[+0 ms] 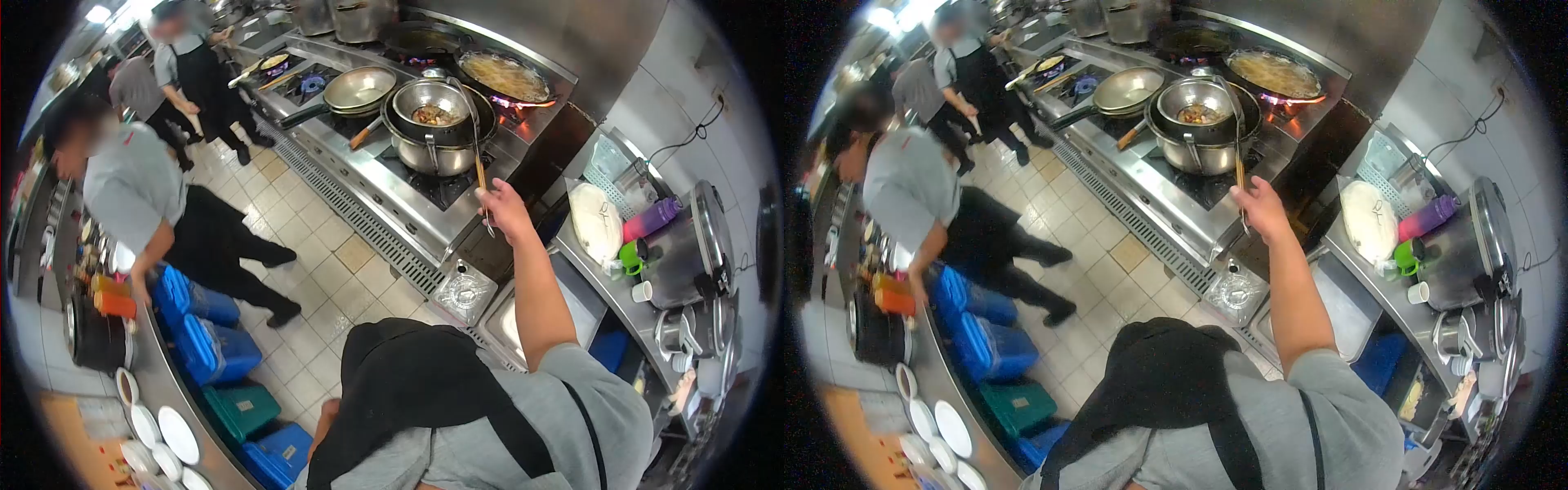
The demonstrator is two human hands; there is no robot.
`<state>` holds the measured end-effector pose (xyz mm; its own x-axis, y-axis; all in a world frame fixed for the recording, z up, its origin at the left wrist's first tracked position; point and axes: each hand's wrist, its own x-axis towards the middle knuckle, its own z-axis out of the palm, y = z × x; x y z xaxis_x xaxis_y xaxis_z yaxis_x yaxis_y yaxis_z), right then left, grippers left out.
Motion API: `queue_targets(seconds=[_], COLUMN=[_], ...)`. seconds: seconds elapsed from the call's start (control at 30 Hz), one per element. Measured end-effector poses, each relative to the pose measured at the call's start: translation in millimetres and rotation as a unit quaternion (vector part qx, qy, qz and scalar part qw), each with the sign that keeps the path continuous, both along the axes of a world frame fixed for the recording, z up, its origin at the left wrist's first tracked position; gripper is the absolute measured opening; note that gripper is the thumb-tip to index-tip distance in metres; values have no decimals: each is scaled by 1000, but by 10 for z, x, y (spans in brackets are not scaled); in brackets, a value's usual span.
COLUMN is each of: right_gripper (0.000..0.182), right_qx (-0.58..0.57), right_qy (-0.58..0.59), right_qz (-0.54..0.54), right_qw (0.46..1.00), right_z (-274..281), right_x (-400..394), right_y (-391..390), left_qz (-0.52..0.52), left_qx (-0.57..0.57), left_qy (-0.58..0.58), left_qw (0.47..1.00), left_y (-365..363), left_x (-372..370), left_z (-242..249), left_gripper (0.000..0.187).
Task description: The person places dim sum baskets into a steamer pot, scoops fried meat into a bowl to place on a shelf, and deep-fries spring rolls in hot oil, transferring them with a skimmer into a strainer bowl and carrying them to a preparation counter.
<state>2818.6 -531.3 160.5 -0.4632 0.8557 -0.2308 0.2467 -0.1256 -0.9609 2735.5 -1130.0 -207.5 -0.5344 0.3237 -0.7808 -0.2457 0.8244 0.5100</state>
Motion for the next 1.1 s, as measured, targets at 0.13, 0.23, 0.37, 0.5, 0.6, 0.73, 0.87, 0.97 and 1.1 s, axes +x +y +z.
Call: queue_targets(seconds=[0.13, 0.23, 0.37, 0.5, 0.6, 0.73, 0.87, 0.97, 1.1], right_gripper=[55, 48, 45, 47, 51, 50, 44, 32, 10], right_qx=[5, 65, 53, 28, 51, 86, 119, 122, 58], right_qy=[-53, -104, -56, 26, 78, 86, 80, 69, 72], right_qz=[0, -48, -48, -100, -147, -194, -213, -226, -212], right_qw=[999, 991, 996, 994, 985, 973, 966, 964, 973], right_z=[-276, -263, 115, 566, 789, 857, 776, 640, 501], right_x=[-234, -351, -305, -259, -211, -246, -251, -283, -381], right_y=[274, 285, -33, -290, -223, 263, 990, 1531, 1908], left_qz=[-265, -282, 36, 92, 104, 100, 71, -36, -314], left_qx=[-25, -15, 48, 100, 106, 114, 62, 54, -11], left_qy=[110, 107, -57, -24, 9, 37, -30, -29, 108], left_qw=[958, 953, 997, 990, 989, 988, 995, 997, 943], left_y=[-210, 35, 796, 1577, 1985, 2252, 2493, 2369, 2004], left_x=[-312, -891, -1985, -3051, -3504, -3816, -3500, -3238, -3043], left_z=[-521, -630, -447, 326, 733, 539, 756, 288, -616], left_gripper=[36, 36, 35, 37, 40, 39, 38, 36, 33])
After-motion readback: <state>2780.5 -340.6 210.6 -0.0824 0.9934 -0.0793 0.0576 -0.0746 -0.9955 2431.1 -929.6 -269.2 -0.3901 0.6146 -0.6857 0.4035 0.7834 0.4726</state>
